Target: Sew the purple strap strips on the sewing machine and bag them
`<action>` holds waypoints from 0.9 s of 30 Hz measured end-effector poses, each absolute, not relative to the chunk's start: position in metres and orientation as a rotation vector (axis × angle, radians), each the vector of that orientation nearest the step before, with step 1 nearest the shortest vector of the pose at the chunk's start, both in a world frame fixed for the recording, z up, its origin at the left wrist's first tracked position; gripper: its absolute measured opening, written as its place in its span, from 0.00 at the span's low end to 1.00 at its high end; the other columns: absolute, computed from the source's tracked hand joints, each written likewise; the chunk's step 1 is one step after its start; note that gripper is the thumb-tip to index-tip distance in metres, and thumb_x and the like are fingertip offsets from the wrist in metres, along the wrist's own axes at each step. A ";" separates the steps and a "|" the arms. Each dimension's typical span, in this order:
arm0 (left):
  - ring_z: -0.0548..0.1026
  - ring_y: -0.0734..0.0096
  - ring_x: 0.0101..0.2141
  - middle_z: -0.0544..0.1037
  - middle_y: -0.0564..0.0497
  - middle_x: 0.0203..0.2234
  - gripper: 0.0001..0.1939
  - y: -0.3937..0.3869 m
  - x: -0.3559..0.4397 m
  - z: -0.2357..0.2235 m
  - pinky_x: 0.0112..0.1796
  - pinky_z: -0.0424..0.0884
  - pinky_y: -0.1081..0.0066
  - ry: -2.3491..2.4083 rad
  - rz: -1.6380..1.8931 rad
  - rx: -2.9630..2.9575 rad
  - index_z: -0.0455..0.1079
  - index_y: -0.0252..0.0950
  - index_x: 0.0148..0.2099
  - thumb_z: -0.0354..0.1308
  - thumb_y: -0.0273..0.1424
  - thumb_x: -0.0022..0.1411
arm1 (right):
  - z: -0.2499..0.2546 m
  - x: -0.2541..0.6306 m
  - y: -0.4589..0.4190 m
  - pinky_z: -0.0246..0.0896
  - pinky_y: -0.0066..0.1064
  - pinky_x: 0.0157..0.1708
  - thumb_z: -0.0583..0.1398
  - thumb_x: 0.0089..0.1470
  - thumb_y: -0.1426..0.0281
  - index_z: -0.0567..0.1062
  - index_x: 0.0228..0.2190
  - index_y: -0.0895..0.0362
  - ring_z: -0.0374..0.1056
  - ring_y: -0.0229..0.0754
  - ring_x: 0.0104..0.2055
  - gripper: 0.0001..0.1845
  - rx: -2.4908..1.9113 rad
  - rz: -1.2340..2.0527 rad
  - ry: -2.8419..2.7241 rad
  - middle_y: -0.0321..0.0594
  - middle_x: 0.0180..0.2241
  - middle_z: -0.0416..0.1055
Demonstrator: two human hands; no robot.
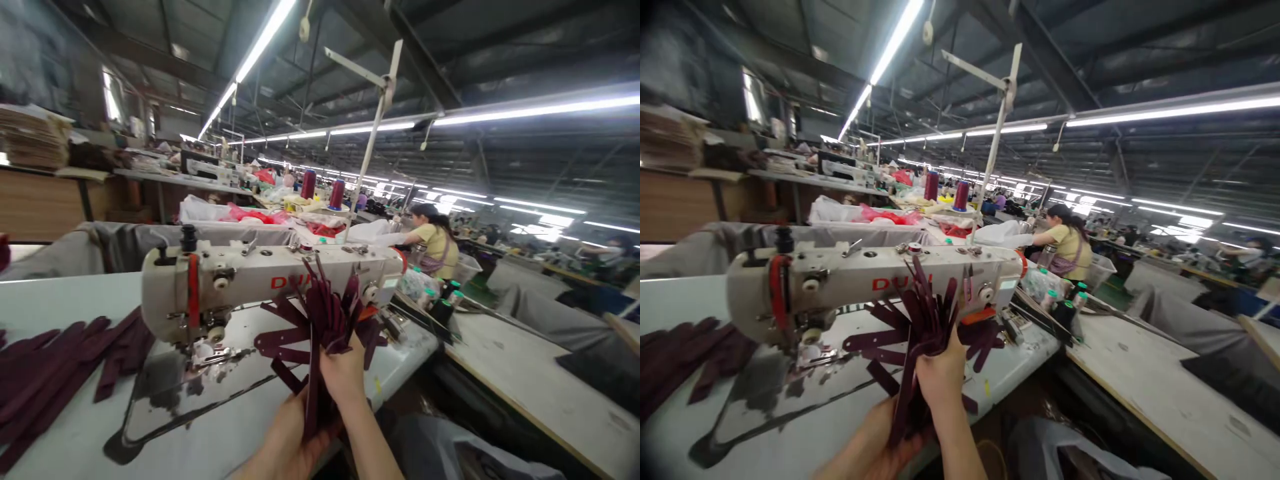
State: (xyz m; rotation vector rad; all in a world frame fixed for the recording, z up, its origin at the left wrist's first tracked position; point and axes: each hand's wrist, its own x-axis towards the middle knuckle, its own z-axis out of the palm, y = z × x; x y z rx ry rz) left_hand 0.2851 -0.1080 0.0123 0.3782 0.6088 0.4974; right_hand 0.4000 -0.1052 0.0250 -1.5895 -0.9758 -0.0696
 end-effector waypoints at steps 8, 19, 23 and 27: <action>0.80 0.59 0.29 0.80 0.42 0.30 0.11 -0.060 0.280 0.028 0.34 0.80 0.62 0.718 0.420 0.599 0.75 0.30 0.42 0.57 0.33 0.68 | 0.027 0.380 -0.070 0.67 0.39 0.31 0.60 0.43 0.69 0.74 0.42 0.54 0.76 0.56 0.31 0.20 -1.842 -0.134 -0.903 0.43 0.28 0.78; 0.72 0.66 0.13 0.72 0.53 0.17 0.30 -0.050 0.267 0.015 0.12 0.62 0.76 0.924 0.587 0.864 0.68 0.32 0.54 0.44 0.54 0.71 | 0.019 0.369 -0.047 0.66 0.41 0.39 0.63 0.46 0.69 0.74 0.46 0.57 0.75 0.61 0.44 0.22 -2.132 -0.142 -0.862 0.51 0.39 0.79; 0.69 0.68 0.11 0.69 0.54 0.13 0.33 -0.054 0.268 0.012 0.11 0.51 0.80 0.976 0.685 0.997 0.69 0.30 0.50 0.42 0.57 0.70 | 0.018 0.375 -0.037 0.65 0.50 0.44 0.63 0.47 0.68 0.75 0.44 0.62 0.72 0.66 0.48 0.21 -2.233 -0.131 -0.857 0.60 0.42 0.77; 0.60 0.74 0.07 0.64 0.59 0.10 0.22 -0.049 0.268 0.008 0.11 0.45 0.80 1.075 0.765 1.097 0.70 0.31 0.43 0.51 0.48 0.71 | 0.019 0.378 -0.034 0.62 0.55 0.48 0.65 0.45 0.66 0.75 0.45 0.64 0.69 0.68 0.52 0.24 -2.281 -0.102 -0.896 0.63 0.45 0.74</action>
